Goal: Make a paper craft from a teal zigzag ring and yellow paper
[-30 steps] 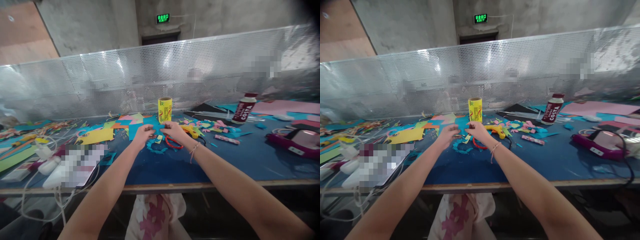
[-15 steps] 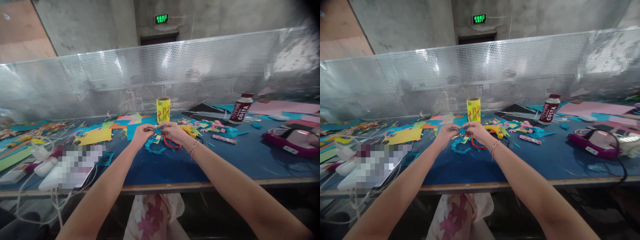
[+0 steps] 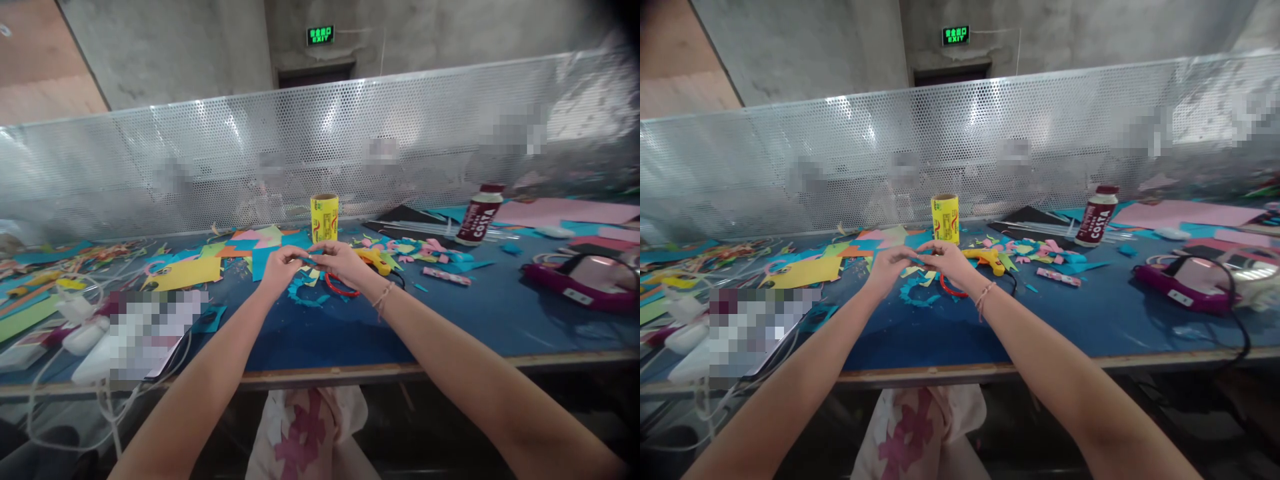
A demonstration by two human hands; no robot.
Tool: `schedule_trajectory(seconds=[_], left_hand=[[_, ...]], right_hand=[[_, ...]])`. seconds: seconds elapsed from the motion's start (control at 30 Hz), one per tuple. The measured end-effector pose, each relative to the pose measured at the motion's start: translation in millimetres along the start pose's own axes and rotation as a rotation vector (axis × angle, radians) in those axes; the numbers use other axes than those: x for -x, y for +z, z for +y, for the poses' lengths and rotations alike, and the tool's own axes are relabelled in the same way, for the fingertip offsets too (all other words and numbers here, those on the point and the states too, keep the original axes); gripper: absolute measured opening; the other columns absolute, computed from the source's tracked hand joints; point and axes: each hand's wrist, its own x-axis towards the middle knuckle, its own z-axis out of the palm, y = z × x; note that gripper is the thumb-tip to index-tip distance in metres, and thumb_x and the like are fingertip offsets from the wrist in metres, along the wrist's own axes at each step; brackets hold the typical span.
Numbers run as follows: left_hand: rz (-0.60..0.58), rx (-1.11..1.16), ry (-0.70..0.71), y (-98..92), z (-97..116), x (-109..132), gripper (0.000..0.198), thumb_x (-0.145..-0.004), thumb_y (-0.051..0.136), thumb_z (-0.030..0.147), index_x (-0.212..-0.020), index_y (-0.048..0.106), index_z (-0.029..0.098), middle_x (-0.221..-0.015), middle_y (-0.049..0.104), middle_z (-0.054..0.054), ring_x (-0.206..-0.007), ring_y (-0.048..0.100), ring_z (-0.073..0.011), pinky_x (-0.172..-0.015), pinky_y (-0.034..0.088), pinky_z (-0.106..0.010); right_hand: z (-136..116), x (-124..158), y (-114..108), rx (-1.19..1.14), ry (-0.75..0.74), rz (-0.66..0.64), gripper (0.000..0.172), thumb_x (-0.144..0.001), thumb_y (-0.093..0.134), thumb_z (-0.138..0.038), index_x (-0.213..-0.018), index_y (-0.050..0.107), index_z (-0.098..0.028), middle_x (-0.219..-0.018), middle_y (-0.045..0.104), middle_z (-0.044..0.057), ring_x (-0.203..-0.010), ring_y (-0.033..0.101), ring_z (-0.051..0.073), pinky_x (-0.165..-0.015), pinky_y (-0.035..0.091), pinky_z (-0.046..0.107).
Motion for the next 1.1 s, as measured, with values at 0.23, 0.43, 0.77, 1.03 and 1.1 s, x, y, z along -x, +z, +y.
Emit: schedule_trajectory(seconds=[0.23, 0.43, 0.77, 1.03, 1.1], left_hand=[[0.030, 0.040, -0.045, 3.8, 5.2, 1.9, 0.017, -0.061, 0.066, 0.024, -0.075, 0.061, 0.016, -0.072, 0.061, -0.001, -0.068, 0.058, -0.0124, -0.069, 0.047, -0.027], [0.084, 0.146, -0.180, 5.5, 8.0, 2.2, 0.027, -0.057, 0.071, 0.025, -0.078, 0.056, 0.016, -0.064, 0.061, 0.001, -0.059, 0.059, -0.0126, -0.065, 0.047, -0.028], [0.119, 0.219, -0.223, 4.9, 4.6, 0.7, 0.024, -0.056, 0.072, 0.024, -0.074, 0.059, 0.014, -0.059, 0.061, 0.001, -0.055, 0.058, -0.0107, -0.065, 0.048, -0.028], [0.141, 0.200, -0.236, 4.9, 4.8, -0.4, 0.025, -0.055, 0.072, 0.027, -0.072, 0.059, 0.014, -0.057, 0.060, 0.001, -0.053, 0.057, -0.0105, -0.063, 0.049, -0.028], [0.141, 0.200, -0.236, 4.9, 4.8, -0.5, 0.026, -0.055, 0.073, 0.027, -0.072, 0.059, 0.014, -0.057, 0.061, 0.001, -0.053, 0.057, -0.0107, -0.063, 0.048, -0.028]], right_hand=[[1.2, -0.4, -0.3, 0.060, -0.063, 0.065, 0.031, -0.058, 0.074, -0.029, -0.082, 0.059, -0.018, -0.062, 0.056, -0.004, -0.058, 0.059, 0.009, -0.068, 0.054, 0.030], [3.6, -1.5, 0.0, 0.135, -0.070, 0.088, 0.029, -0.058, 0.073, -0.031, -0.079, 0.060, -0.017, -0.061, 0.058, -0.002, -0.058, 0.059, 0.011, -0.064, 0.054, 0.029], [1.5, -1.0, 1.8, 0.173, -0.069, 0.135, 0.027, -0.056, 0.074, -0.034, -0.068, 0.058, -0.016, -0.057, 0.055, -0.003, -0.054, 0.057, 0.010, -0.058, 0.052, 0.026], [0.7, -0.2, 2.6, 0.175, -0.077, 0.128, 0.030, -0.056, 0.073, -0.038, -0.059, 0.052, -0.016, -0.053, 0.050, -0.005, -0.053, 0.056, 0.009, -0.058, 0.051, 0.025], [0.7, 0.1, 2.7, 0.175, -0.083, 0.125, 0.031, -0.056, 0.073, -0.038, -0.058, 0.051, -0.016, -0.052, 0.048, -0.005, -0.052, 0.055, 0.009, -0.058, 0.051, 0.025]])
